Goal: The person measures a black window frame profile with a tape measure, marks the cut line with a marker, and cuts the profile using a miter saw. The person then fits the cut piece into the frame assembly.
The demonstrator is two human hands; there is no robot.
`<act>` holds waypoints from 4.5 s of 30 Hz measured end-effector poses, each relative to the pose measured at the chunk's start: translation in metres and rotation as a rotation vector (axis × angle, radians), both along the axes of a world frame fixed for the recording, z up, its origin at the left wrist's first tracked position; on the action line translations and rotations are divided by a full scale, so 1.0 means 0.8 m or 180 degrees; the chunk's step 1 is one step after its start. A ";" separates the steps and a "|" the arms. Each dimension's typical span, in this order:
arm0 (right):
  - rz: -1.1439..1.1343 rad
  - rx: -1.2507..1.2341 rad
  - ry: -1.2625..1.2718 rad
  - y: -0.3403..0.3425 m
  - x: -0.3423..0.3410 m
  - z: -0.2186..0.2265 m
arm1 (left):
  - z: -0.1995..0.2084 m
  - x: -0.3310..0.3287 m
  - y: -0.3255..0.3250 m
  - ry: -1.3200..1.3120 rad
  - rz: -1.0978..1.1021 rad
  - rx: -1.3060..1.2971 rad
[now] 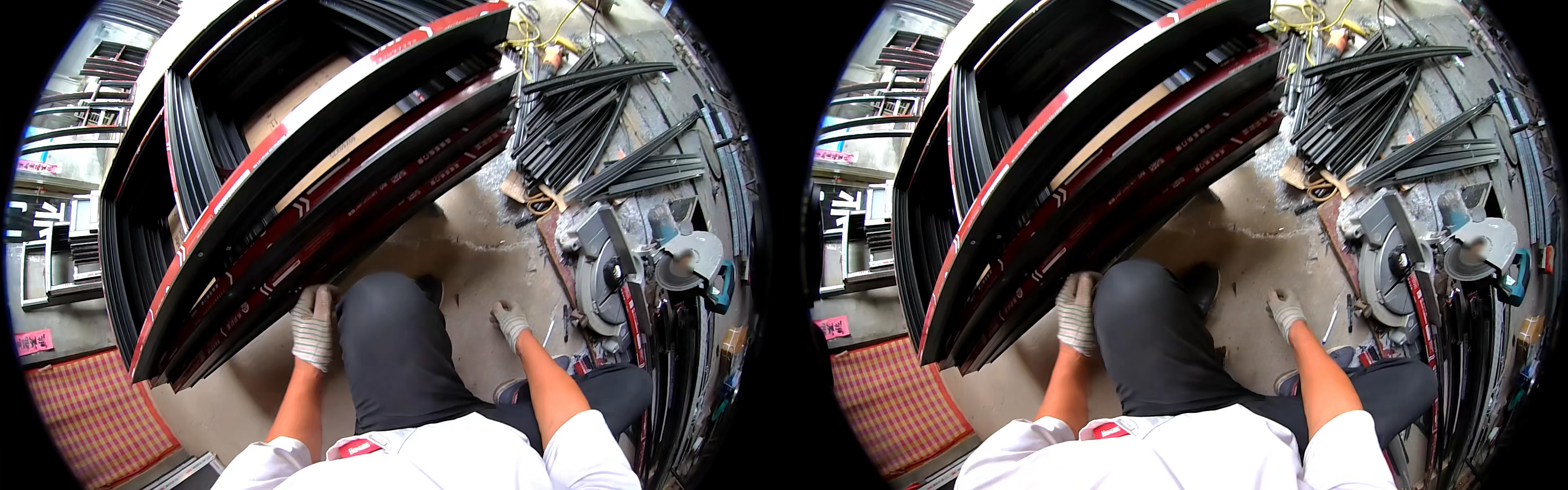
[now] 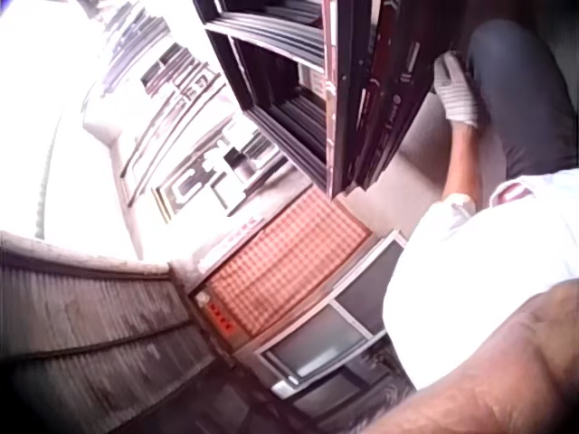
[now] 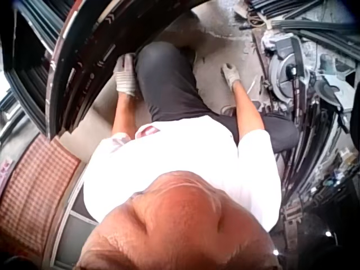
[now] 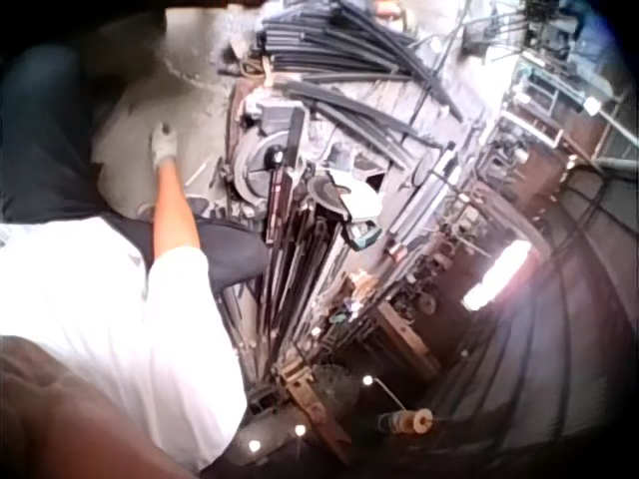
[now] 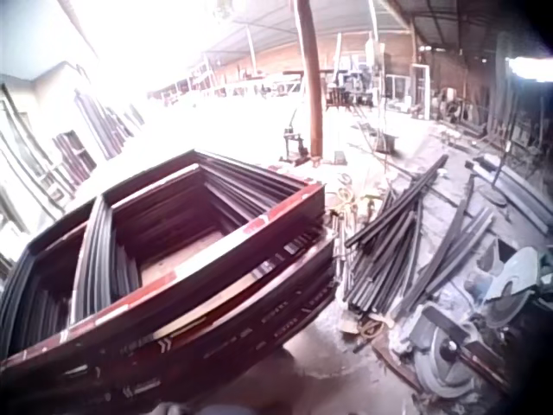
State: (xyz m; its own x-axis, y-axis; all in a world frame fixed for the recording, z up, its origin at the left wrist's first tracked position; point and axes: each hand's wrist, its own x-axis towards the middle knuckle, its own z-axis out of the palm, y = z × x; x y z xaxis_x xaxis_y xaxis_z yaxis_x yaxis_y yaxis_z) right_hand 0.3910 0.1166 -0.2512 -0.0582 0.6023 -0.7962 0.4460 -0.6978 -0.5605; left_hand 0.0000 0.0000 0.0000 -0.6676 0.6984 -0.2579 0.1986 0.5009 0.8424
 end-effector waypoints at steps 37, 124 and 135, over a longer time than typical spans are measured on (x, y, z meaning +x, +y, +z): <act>-0.0479 0.0198 -0.0197 -0.105 0.122 -0.029 | 0.180 -0.097 0.104 0.3950 -0.1033 0.0395; -0.1804 0.0970 0.1160 -0.010 0.150 0.145 | 0.204 0.024 0.165 0.3235 -0.1203 -0.0099; -0.0793 0.1618 0.2474 0.008 0.021 0.395 | 0.183 0.009 0.093 0.3415 -0.1328 0.0767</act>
State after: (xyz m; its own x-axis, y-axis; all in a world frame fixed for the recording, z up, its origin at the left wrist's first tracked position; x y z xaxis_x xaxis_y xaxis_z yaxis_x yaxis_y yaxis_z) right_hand 0.4079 0.1231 0.0647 -0.2833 0.9312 -0.2294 -0.3060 -0.3145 -0.8986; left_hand 0.0070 0.0748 0.1466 -0.1707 0.8682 0.4659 0.9748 0.0799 0.2082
